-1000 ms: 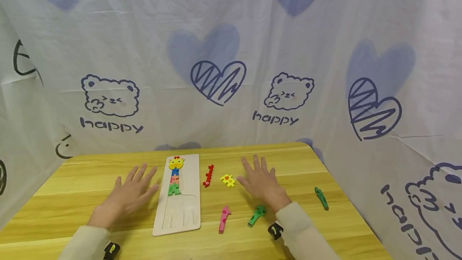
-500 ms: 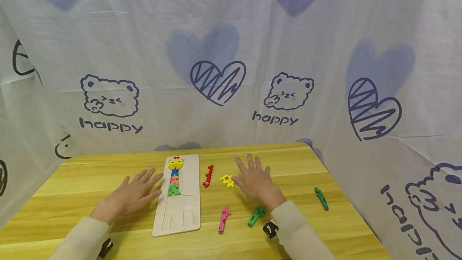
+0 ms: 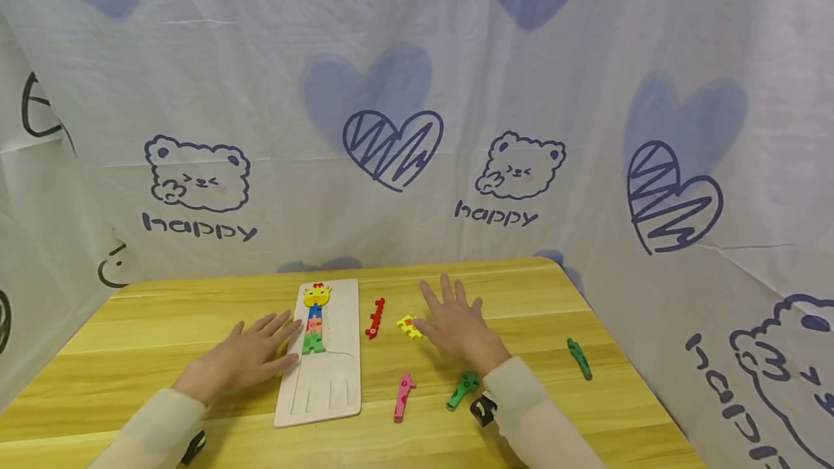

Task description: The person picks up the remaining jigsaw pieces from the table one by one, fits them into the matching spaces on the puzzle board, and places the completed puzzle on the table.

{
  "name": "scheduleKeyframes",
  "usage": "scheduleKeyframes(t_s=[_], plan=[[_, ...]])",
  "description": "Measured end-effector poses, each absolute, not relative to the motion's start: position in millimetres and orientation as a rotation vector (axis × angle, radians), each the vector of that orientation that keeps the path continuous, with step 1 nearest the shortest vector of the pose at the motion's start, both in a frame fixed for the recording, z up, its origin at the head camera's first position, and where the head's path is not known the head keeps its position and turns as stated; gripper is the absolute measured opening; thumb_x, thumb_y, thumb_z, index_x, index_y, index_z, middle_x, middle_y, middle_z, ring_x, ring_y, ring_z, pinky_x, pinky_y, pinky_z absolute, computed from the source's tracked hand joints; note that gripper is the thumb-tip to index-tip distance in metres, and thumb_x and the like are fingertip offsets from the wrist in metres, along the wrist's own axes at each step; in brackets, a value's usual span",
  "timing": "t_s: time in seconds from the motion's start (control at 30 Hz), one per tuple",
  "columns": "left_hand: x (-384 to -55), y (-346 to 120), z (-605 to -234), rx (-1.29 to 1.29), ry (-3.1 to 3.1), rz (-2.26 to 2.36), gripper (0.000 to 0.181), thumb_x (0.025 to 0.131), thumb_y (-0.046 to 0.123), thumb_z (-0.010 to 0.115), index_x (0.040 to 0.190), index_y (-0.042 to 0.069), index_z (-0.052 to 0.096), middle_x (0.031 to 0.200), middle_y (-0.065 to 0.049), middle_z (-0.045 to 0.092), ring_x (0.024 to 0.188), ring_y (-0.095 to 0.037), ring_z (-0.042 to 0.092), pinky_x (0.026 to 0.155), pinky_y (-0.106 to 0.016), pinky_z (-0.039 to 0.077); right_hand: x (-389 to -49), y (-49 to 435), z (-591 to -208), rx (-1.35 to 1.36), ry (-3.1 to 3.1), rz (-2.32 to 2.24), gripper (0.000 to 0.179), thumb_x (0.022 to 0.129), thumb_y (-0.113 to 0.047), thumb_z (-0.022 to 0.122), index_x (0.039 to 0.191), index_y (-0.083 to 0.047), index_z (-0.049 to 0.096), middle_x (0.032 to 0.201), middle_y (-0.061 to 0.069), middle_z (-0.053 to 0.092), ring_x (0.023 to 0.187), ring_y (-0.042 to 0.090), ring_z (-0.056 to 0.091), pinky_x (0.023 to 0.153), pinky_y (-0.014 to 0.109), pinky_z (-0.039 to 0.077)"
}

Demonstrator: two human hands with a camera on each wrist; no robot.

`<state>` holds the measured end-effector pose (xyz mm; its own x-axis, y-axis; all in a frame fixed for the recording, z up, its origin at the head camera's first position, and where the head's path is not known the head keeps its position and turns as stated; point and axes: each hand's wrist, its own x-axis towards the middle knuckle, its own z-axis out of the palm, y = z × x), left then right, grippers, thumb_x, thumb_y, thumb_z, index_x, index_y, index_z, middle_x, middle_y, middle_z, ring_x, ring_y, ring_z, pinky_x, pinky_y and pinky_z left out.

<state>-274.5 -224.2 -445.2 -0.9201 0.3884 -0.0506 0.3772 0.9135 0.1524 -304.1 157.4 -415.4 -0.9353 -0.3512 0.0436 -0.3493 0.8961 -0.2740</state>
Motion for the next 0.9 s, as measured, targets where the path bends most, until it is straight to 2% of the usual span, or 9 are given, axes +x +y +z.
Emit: scheduleKeyframes(t_s=[0.27, 0.47, 0.63, 0.77, 0.9], plan=[[-277.0, -224.2, -449.6, 0.548, 2.944, 0.235, 0.076, 0.101, 0.061, 0.050, 0.161, 0.015, 0.037, 0.170, -0.015, 0.029, 0.154, -0.048, 0.031, 0.113, -0.084, 0.022, -314.1, 148.1, -419.6, -0.629, 2.987, -0.417, 0.076, 0.103, -0.046, 0.058, 0.166, -0.022, 0.022, 0.174, 0.019, 0.012, 0.158, 0.049, 0.015, 0.119, 0.080, 0.019], [-278.3, -223.2, -452.0, 0.514, 2.907, 0.252, 0.078, 0.100, 0.063, 0.051, 0.161, 0.017, 0.036, 0.171, -0.013, 0.028, 0.153, -0.047, 0.032, 0.108, -0.087, 0.026, -323.2, 137.6, -422.7, -0.718, 2.967, -0.385, 0.071, 0.101, -0.040, 0.065, 0.161, -0.016, 0.035, 0.169, 0.021, 0.029, 0.154, 0.050, 0.028, 0.118, 0.076, 0.029], [-279.6, -221.7, -451.5, 0.518, 2.893, 0.244, 0.079, 0.100, 0.062, 0.052, 0.161, 0.015, 0.037, 0.170, -0.014, 0.029, 0.152, -0.048, 0.033, 0.106, -0.087, 0.029, -332.0, 124.8, -426.5, -0.773, 2.973, -0.338, 0.073, 0.098, -0.042, 0.069, 0.159, -0.015, 0.040, 0.165, 0.020, 0.038, 0.151, 0.046, 0.037, 0.117, 0.069, 0.037], [-279.6, -221.1, -451.0, 0.513, 2.887, 0.239, 0.079, 0.099, 0.062, 0.054, 0.161, 0.015, 0.038, 0.170, -0.013, 0.031, 0.151, -0.048, 0.034, 0.103, -0.088, 0.030, -340.6, 114.5, -431.0, -0.819, 2.959, -0.310, 0.076, 0.096, -0.047, 0.070, 0.158, -0.013, 0.042, 0.164, 0.019, 0.040, 0.150, 0.044, 0.039, 0.117, 0.068, 0.039], [-280.7, -221.9, -452.5, 0.505, 2.882, 0.233, 0.081, 0.098, 0.063, 0.055, 0.161, 0.016, 0.038, 0.170, -0.011, 0.031, 0.151, -0.049, 0.034, 0.102, -0.089, 0.030, -345.7, 106.4, -434.8, -0.851, 2.912, -0.313, 0.081, 0.095, -0.053, 0.069, 0.159, -0.013, 0.041, 0.167, 0.019, 0.035, 0.153, 0.046, 0.034, 0.120, 0.068, 0.035]])
